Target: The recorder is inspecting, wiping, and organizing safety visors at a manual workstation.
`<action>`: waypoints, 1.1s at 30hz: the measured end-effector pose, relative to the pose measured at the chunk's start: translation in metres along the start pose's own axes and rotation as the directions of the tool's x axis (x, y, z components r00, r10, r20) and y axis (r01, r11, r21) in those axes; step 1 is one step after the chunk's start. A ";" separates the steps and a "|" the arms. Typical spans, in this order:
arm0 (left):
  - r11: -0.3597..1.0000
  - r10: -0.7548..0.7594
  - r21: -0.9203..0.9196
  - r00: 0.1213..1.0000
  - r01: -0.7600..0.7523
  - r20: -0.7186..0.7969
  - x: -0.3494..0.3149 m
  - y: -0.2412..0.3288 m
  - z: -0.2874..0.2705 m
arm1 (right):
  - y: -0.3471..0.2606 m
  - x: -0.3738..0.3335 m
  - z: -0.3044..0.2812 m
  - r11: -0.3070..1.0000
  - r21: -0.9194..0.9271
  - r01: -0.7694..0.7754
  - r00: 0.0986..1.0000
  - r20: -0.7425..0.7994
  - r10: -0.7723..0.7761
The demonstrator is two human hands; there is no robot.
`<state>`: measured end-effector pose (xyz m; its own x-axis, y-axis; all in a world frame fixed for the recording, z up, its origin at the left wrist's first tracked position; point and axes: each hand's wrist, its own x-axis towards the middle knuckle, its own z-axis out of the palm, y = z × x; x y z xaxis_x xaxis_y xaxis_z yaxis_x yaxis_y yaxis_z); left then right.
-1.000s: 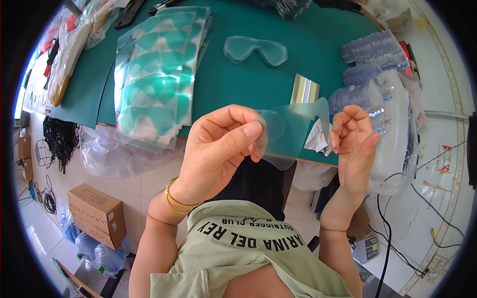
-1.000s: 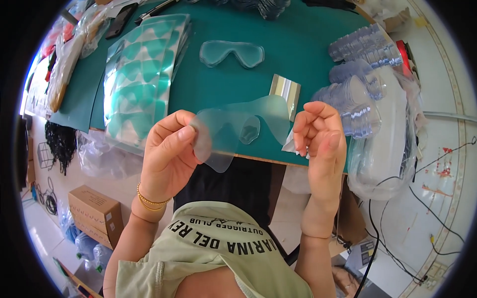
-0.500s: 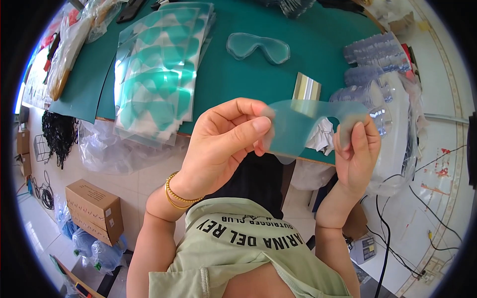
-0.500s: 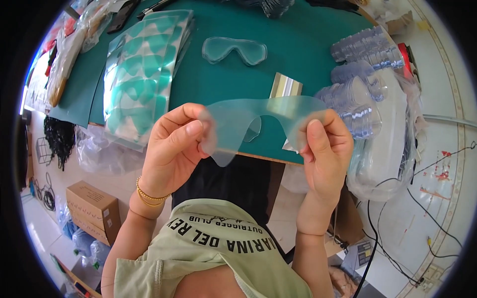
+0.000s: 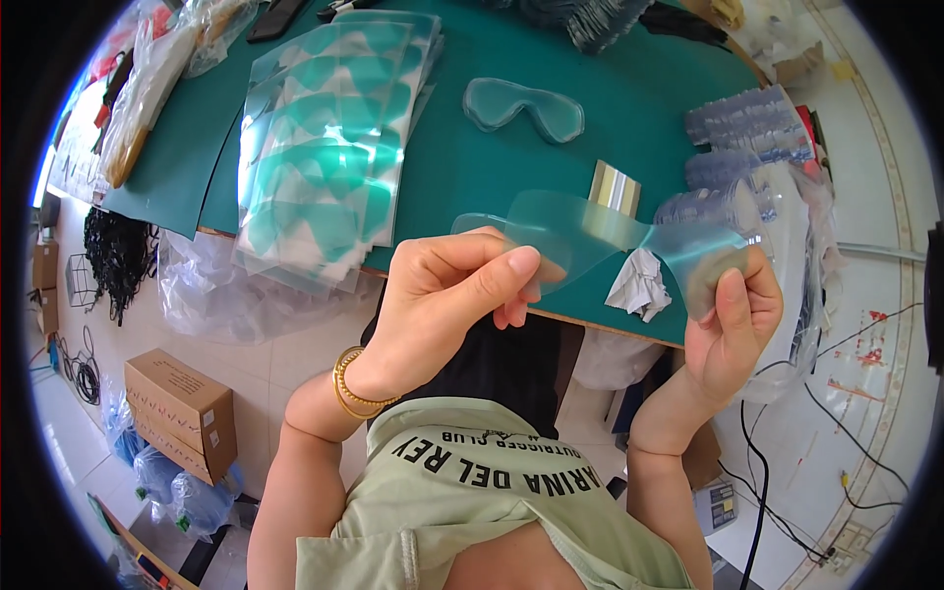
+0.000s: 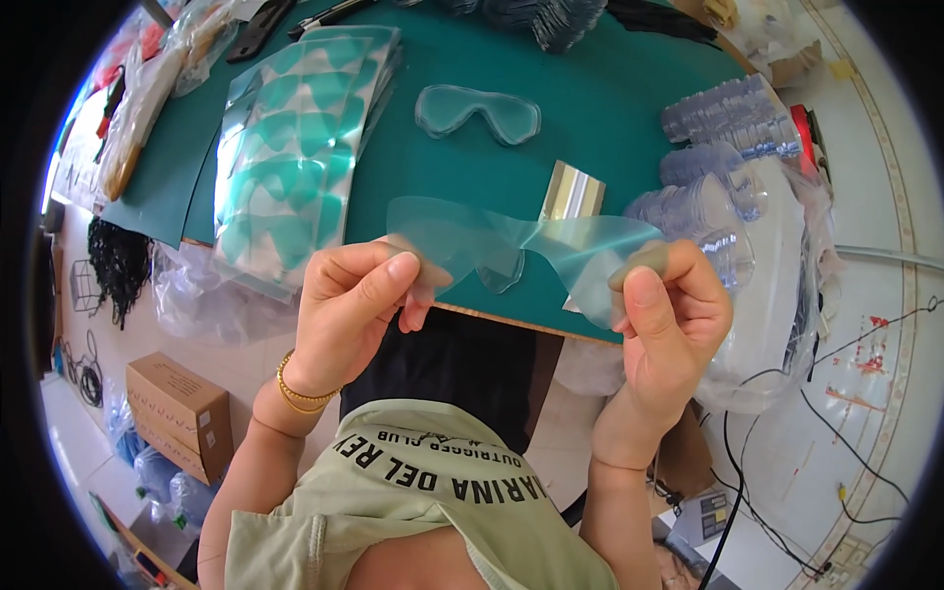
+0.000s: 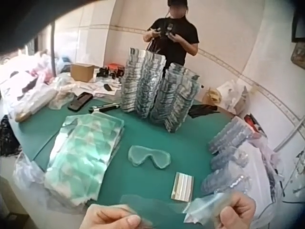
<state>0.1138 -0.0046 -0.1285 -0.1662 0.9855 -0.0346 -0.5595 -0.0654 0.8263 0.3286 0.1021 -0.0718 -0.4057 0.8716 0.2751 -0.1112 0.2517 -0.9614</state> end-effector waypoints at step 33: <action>0.959 -0.131 -0.244 0.988 0.148 0.084 -0.041 -0.037 -0.043 | -0.005 -0.015 0.003 0.971 0.117 -0.210 0.978 0.037 0.207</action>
<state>0.1066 -0.0492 -0.1819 -0.0226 0.9952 -0.0951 -0.7587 0.0449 0.6499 0.3324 0.0862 -0.0708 -0.4532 0.8887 0.0697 -0.1291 0.0119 -0.9916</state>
